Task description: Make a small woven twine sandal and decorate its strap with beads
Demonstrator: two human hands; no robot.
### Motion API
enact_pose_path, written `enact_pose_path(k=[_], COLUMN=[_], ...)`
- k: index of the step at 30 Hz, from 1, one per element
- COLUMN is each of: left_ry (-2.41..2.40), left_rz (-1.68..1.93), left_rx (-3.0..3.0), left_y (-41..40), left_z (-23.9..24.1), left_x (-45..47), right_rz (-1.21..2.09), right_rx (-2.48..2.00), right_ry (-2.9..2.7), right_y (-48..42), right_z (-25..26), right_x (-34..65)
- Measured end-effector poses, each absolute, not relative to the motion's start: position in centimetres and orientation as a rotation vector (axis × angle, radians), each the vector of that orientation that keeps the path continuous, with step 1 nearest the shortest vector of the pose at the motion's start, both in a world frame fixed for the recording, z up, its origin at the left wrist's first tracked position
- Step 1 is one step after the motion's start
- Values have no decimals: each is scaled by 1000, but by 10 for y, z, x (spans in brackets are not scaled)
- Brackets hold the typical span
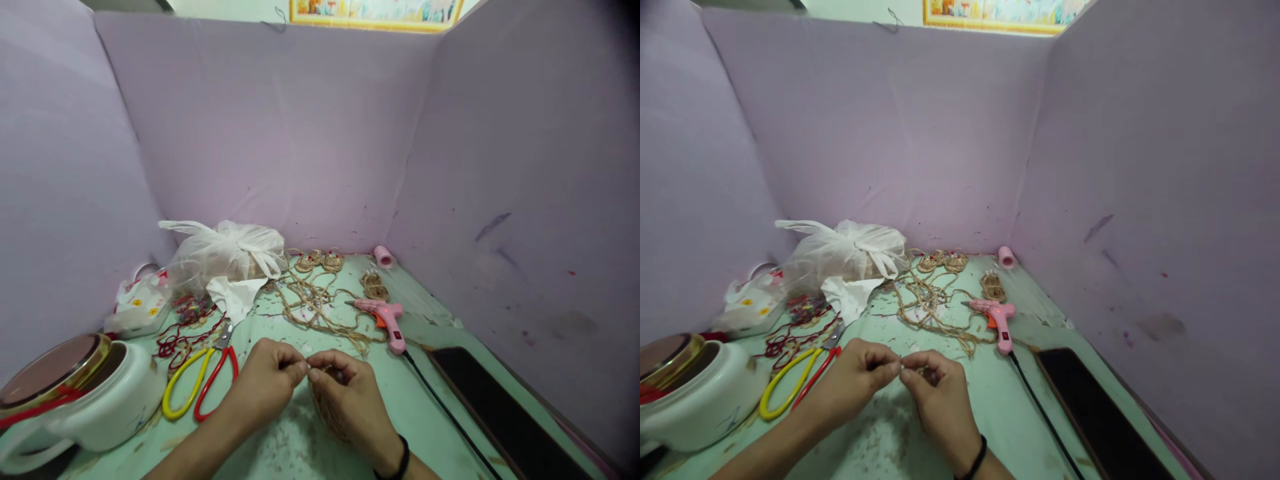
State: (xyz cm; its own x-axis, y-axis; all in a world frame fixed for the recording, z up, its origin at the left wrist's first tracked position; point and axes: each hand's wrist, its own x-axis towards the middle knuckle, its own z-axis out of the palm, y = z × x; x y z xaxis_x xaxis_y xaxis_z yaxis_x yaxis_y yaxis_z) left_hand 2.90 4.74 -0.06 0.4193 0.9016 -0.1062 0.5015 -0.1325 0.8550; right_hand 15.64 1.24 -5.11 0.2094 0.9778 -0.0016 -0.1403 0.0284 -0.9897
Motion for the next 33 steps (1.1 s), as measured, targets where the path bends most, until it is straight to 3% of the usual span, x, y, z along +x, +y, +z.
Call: enact_pose_path(k=[17, 26, 33], left_ry=[1315, 1269, 1211], left_rz=[619, 561, 631], left_rx=[2233, 2286, 2354], left_y=[37, 37, 36], left_z=[-14, -18, -25], left_x=[29, 30, 30], right_rz=[916, 450, 569], right_rx=[-1324, -1091, -1163], right_ry=[-1105, -1546, -1465], right_y=[11, 7, 7], right_z=[-57, -59, -64], right_x=[160, 166, 163])
